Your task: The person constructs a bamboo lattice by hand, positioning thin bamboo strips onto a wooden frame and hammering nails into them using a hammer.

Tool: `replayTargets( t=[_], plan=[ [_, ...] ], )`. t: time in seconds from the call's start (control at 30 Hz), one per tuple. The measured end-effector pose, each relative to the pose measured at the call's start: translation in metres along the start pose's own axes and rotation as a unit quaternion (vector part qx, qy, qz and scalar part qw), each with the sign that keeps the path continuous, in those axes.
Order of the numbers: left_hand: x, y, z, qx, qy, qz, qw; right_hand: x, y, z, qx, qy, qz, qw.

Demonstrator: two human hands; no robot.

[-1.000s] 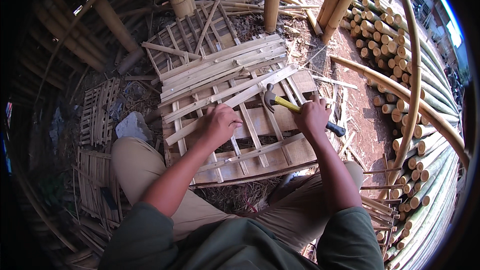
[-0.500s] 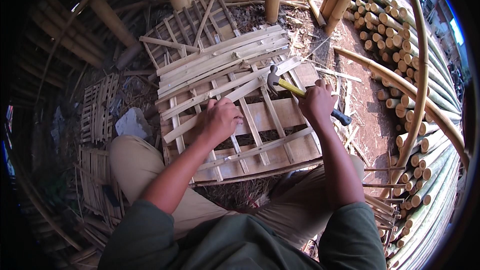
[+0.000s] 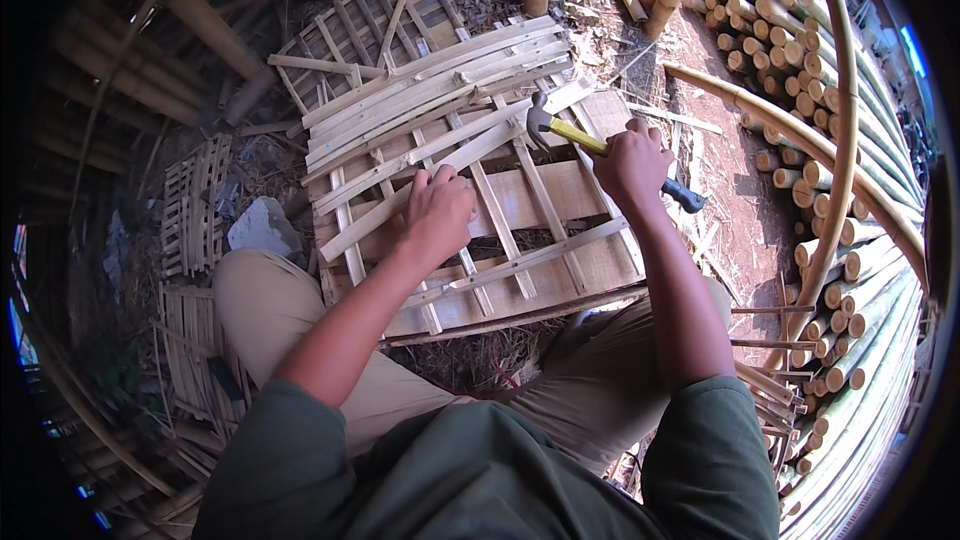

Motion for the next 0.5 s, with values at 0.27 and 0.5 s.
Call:
replayTargets(
  t=[0.27,0.5],
  plan=[
    [0.006,0.000,0.009,-0.370,0.066,-0.005,0.927,-0.009,0.011,0.000,0.125,0.064,0.078,0.987],
    [0.000,0.018,0.011,-0.388,0.040,0.081,0.917,-0.044,-0.025,-0.070,0.380,0.183,-0.219,0.880]
  ],
)
Point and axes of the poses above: each hand's wrist, its own x-axis towards the middle knuckle, its own y-axis out of the back of the hand, z = x × y, the point moved 9 cm from there along x, towards the middle knuckle, and after that the axes turned 10 degrees about -z, right-handed, at the moved point
